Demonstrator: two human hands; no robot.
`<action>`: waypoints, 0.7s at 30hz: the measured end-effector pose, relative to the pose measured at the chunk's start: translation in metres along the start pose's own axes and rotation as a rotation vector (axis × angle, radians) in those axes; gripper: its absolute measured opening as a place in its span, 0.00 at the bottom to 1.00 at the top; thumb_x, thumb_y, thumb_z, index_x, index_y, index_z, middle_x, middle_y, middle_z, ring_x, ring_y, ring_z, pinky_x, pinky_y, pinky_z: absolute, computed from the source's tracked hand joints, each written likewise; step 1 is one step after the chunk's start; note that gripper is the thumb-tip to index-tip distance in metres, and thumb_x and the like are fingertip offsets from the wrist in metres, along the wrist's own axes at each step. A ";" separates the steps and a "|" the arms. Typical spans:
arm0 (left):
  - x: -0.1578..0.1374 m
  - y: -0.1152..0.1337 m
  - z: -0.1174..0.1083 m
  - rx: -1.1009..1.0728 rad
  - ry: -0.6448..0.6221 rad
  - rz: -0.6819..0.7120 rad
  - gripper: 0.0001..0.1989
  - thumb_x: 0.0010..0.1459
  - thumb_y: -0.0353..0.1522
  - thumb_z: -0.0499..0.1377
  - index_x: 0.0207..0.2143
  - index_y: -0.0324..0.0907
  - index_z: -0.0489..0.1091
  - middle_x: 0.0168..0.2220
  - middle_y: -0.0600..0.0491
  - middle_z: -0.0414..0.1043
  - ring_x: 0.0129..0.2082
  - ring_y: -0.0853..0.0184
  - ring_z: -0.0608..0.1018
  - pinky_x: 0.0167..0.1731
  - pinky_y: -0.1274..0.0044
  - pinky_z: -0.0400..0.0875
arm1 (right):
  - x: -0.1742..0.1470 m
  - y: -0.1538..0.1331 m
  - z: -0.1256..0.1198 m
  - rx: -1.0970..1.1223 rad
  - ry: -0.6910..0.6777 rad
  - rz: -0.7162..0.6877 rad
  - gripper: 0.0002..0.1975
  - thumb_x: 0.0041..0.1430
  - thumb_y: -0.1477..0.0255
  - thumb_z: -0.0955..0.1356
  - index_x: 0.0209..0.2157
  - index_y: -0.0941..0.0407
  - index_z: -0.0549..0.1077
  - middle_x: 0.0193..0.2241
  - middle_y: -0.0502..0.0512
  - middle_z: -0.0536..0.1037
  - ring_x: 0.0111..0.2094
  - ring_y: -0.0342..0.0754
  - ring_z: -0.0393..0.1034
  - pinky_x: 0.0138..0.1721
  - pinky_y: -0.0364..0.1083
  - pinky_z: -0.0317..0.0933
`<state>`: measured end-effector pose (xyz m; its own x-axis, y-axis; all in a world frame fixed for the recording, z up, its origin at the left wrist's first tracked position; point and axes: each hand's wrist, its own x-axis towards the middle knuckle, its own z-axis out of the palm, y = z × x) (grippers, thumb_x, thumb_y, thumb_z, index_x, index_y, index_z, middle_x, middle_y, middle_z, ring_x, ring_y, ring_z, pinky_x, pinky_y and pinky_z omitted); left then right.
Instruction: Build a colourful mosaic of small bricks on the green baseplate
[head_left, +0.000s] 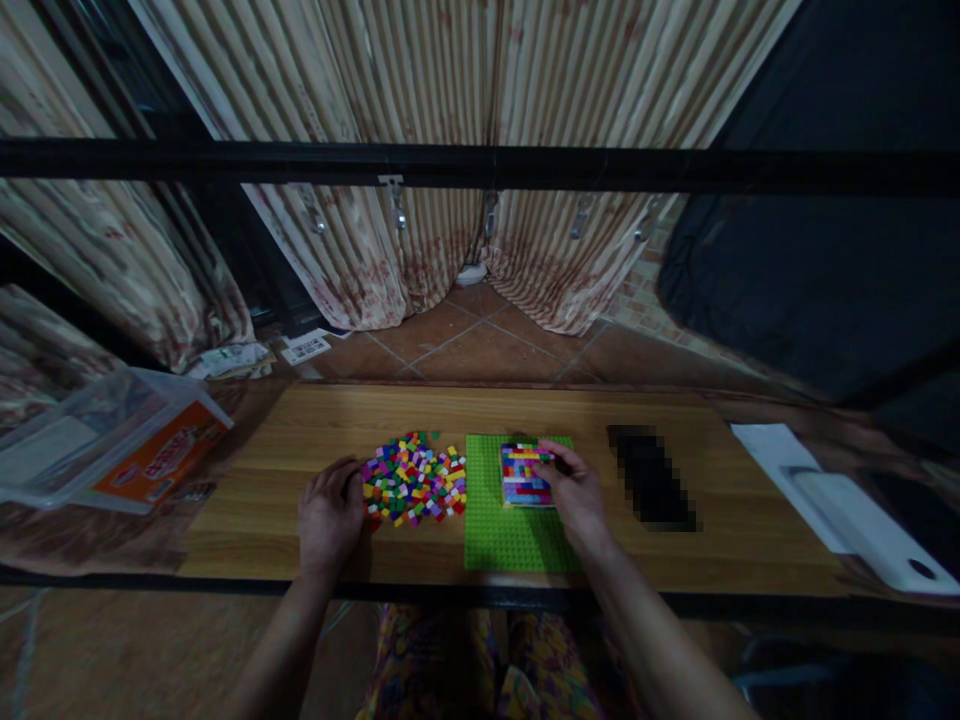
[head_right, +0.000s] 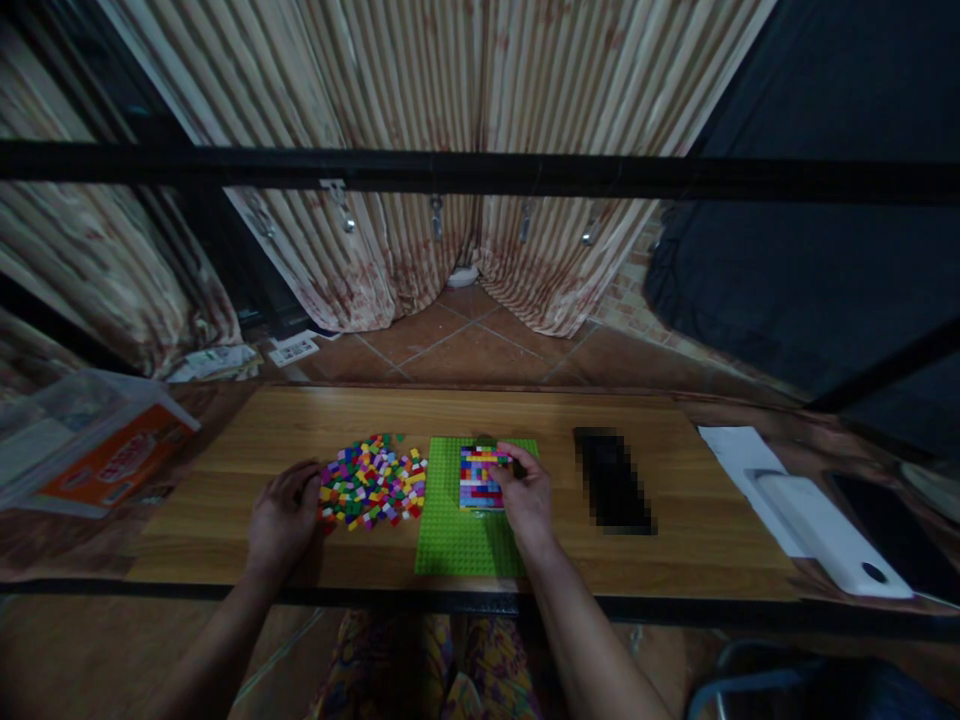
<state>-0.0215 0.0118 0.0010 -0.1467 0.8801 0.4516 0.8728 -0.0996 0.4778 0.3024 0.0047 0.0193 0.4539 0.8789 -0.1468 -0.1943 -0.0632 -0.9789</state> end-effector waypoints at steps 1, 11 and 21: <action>0.000 0.000 0.000 0.004 -0.004 -0.001 0.16 0.61 0.39 0.49 0.40 0.42 0.74 0.45 0.47 0.76 0.46 0.57 0.75 0.49 0.64 0.68 | 0.000 0.000 0.000 0.011 0.004 0.006 0.21 0.34 0.67 0.76 0.36 0.54 0.78 0.33 0.50 0.79 0.30 0.48 0.73 0.31 0.47 0.69; 0.000 -0.002 0.001 -0.006 -0.013 -0.007 0.16 0.61 0.37 0.49 0.41 0.43 0.74 0.45 0.48 0.76 0.46 0.59 0.75 0.50 0.66 0.68 | 0.000 0.000 -0.002 -0.003 -0.021 -0.023 0.23 0.34 0.64 0.76 0.37 0.54 0.78 0.33 0.51 0.79 0.32 0.49 0.73 0.35 0.49 0.68; -0.001 0.004 -0.001 -0.007 -0.006 -0.039 0.16 0.61 0.37 0.49 0.39 0.42 0.75 0.44 0.47 0.76 0.46 0.58 0.75 0.51 0.65 0.67 | -0.034 -0.015 -0.006 -0.381 -0.024 -0.457 0.14 0.54 0.62 0.69 0.41 0.53 0.77 0.44 0.57 0.76 0.46 0.52 0.69 0.50 0.54 0.62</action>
<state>-0.0178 0.0100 0.0032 -0.1773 0.8863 0.4278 0.8630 -0.0689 0.5004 0.2955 -0.0271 0.0380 0.3971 0.8672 0.3004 0.3440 0.1628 -0.9247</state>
